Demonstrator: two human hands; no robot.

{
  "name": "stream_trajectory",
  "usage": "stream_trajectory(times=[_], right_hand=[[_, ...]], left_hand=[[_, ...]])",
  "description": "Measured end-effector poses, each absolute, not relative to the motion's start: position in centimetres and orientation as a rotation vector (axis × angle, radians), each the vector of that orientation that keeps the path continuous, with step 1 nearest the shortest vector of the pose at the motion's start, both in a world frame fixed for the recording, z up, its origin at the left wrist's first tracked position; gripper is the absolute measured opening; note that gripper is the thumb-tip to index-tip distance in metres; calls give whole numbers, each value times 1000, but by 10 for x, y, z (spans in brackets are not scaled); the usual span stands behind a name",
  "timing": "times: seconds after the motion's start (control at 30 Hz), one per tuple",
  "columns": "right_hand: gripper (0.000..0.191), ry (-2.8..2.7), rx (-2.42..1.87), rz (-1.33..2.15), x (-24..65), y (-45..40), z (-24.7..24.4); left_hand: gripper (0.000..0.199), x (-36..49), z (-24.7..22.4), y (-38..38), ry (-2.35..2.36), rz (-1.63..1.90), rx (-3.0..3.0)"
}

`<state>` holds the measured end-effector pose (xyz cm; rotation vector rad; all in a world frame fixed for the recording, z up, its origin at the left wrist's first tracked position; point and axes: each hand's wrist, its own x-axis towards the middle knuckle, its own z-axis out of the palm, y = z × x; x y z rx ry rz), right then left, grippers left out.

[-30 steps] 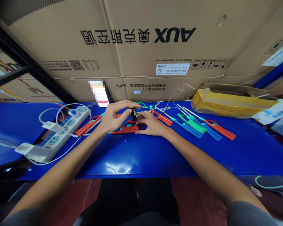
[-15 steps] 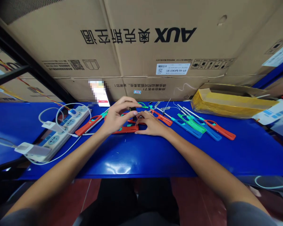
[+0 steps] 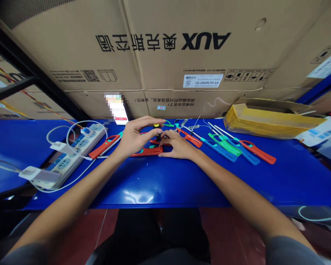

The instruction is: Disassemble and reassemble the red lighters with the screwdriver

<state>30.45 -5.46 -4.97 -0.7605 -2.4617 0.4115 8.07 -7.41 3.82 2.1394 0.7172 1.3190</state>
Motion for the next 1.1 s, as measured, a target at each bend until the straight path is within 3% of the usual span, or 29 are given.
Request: stream_trajectory(times=[1.1], right_hand=[[29, -2468, -737, 388, 304, -55, -49]], left_hand=[[29, 75, 46, -79, 740, 1229, 2253]])
